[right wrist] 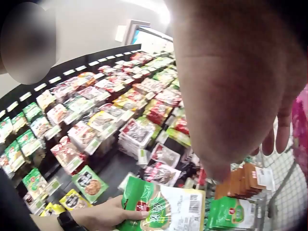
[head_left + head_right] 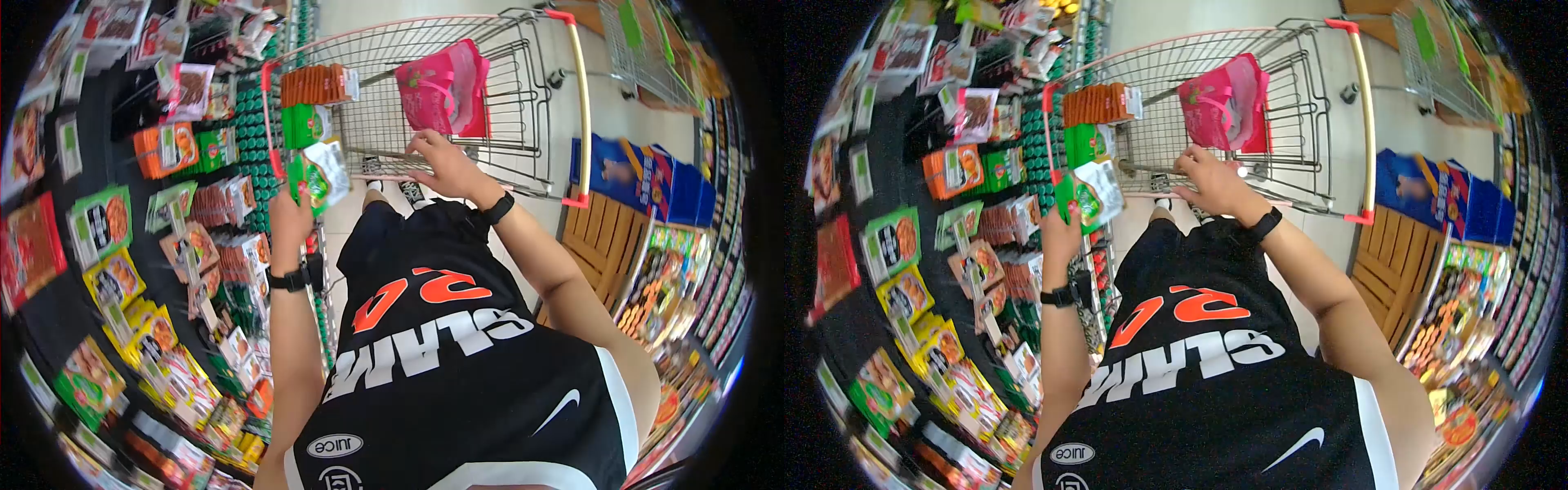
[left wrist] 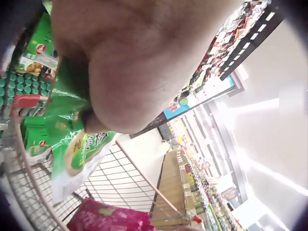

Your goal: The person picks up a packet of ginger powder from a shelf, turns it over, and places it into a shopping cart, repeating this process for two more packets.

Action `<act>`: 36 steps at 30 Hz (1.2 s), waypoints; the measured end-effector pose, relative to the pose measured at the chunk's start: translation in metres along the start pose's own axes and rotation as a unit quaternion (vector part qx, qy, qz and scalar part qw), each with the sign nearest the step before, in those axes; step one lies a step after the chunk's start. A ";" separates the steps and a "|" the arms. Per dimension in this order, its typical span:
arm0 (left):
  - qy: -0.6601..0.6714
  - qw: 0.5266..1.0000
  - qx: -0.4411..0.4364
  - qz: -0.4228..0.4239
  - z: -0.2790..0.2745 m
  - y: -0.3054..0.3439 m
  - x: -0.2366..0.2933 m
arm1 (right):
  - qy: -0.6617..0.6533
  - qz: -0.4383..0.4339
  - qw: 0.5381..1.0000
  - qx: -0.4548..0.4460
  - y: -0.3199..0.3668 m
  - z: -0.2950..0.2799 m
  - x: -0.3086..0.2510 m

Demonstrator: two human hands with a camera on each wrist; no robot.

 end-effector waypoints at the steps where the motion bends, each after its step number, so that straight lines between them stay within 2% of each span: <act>1: -0.018 1.000 0.003 0.017 -0.002 -0.019 0.000 | -0.002 0.018 1.000 -0.008 0.001 0.005 0.015; 3: -0.027 0.999 -0.009 0.040 0.003 -0.066 -0.009 | -0.009 0.053 0.998 -0.027 0.006 0.026 0.052; 4: -0.019 0.999 -0.028 0.042 0.016 -0.090 -0.022 | 0.048 0.045 0.997 -0.036 0.011 0.041 0.070; 7: -0.050 0.995 -0.065 0.050 0.052 -0.149 -0.046 | 0.053 0.121 0.987 -0.091 0.027 0.083 0.097; 8: -0.063 0.995 -0.066 0.038 0.067 -0.170 -0.061 | 0.040 0.170 0.976 -0.131 0.028 0.106 0.112; 12: -0.082 0.995 -0.064 -0.011 0.110 -0.216 -0.103 | 0.141 0.266 0.943 -0.143 0.012 0.128 0.110; 15: -0.102 0.991 -0.067 -0.054 0.129 -0.229 -0.107 | 0.175 0.330 0.913 -0.164 0.004 0.129 0.112; 20: -0.145 0.983 -0.094 -0.057 0.173 -0.252 -0.125 | 0.168 0.325 0.921 -0.136 0.002 0.121 0.105; 26: -0.163 0.981 -0.098 -0.032 0.182 -0.258 -0.109 | 0.164 0.356 0.908 -0.150 0.000 0.124 0.109; 32: -0.177 0.979 -0.093 -0.027 0.205 -0.266 -0.118 | 0.163 0.336 0.921 -0.110 0.000 0.121 0.106; 36: -0.152 0.983 -0.090 -0.038 0.210 -0.266 -0.121 | 0.158 0.354 0.908 -0.158 -0.002 0.121 0.107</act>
Point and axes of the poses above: each hand's wrist, its own y-axis away from the middle knuckle, its own z-axis out of the palm, x = y × z, the point moved 7 cm from there along -y, towards the middle knuckle, and after that the axes turned 2 degrees about -x, right-handed, at the moved point
